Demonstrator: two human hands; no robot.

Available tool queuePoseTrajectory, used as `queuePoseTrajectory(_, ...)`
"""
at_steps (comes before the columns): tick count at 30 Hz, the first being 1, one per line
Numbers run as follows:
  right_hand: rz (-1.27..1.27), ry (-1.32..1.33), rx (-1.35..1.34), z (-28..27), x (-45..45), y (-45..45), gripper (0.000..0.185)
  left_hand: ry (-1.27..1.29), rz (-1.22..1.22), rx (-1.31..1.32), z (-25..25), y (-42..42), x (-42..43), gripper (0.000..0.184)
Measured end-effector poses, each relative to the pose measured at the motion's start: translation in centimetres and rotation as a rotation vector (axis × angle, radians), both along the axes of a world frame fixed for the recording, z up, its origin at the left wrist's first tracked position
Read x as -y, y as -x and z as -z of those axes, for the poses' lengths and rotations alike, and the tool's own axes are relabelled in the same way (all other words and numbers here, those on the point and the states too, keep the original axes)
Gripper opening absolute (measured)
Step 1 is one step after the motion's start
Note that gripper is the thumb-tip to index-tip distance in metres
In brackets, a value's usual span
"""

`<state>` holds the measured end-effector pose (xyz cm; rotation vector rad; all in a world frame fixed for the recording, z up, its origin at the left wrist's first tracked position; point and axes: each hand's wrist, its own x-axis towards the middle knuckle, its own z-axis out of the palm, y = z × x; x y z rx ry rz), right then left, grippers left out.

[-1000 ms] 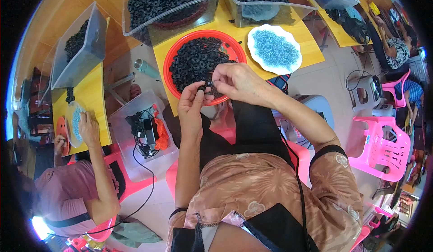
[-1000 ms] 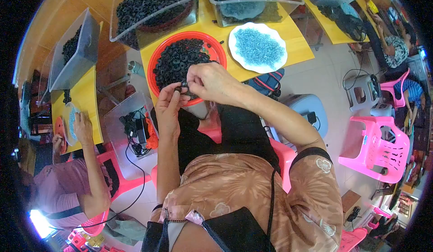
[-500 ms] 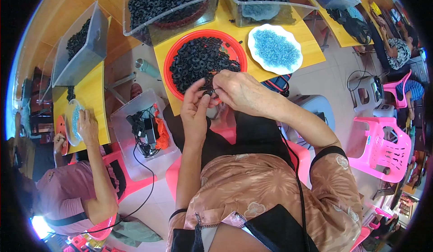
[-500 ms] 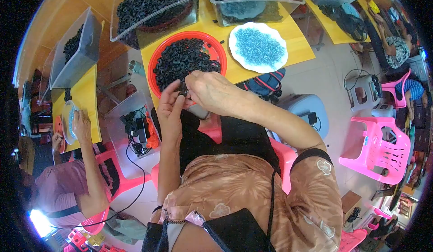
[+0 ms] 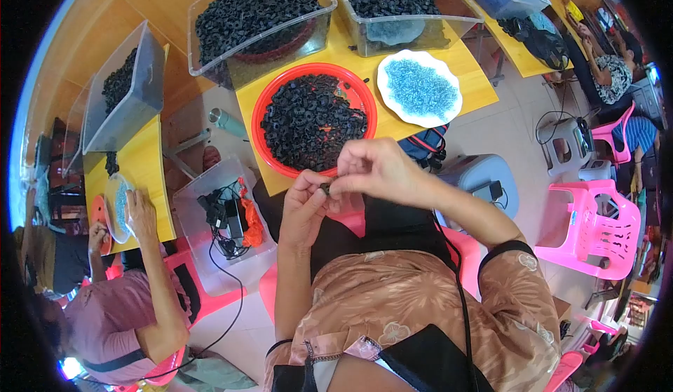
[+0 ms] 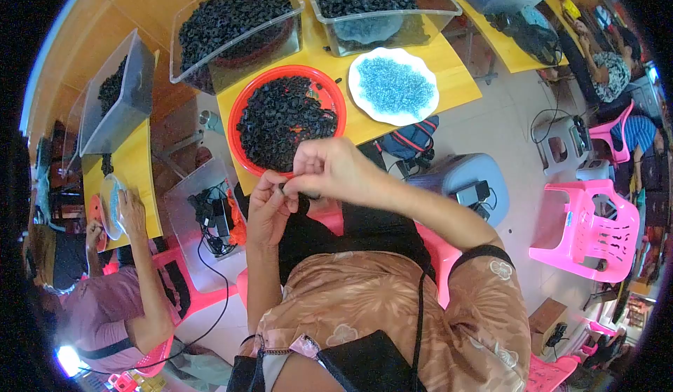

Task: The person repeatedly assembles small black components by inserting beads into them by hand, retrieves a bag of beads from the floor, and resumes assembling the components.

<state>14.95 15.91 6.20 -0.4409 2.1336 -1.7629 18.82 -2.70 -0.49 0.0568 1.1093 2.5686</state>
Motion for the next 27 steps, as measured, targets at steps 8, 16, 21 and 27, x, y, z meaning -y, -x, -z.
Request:
queuePoseTrajectory(8,-0.999,0.733,-0.284,-8.3,4.1,-8.3,0.018,-0.079,-0.065,0.014,1.3,0.2,0.4,0.013)
queuePoseTrajectory(16,-1.074,0.742,0.033,-7.0,3.6,-8.8,0.017,-0.077,-0.061,0.033,1.8,-0.1,-0.1,0.015)
queuePoseTrajectory(21,-0.903,0.768,-0.177,-6.8,3.6,-9.6,0.020,-0.057,-0.073,0.040,1.4,-0.7,0.6,0.015)
queuePoseTrajectory(27,-0.976,0.827,0.050,-8.3,2.6,-7.8,0.015,-0.072,-0.064,0.072,2.3,-0.8,-0.1,0.016)
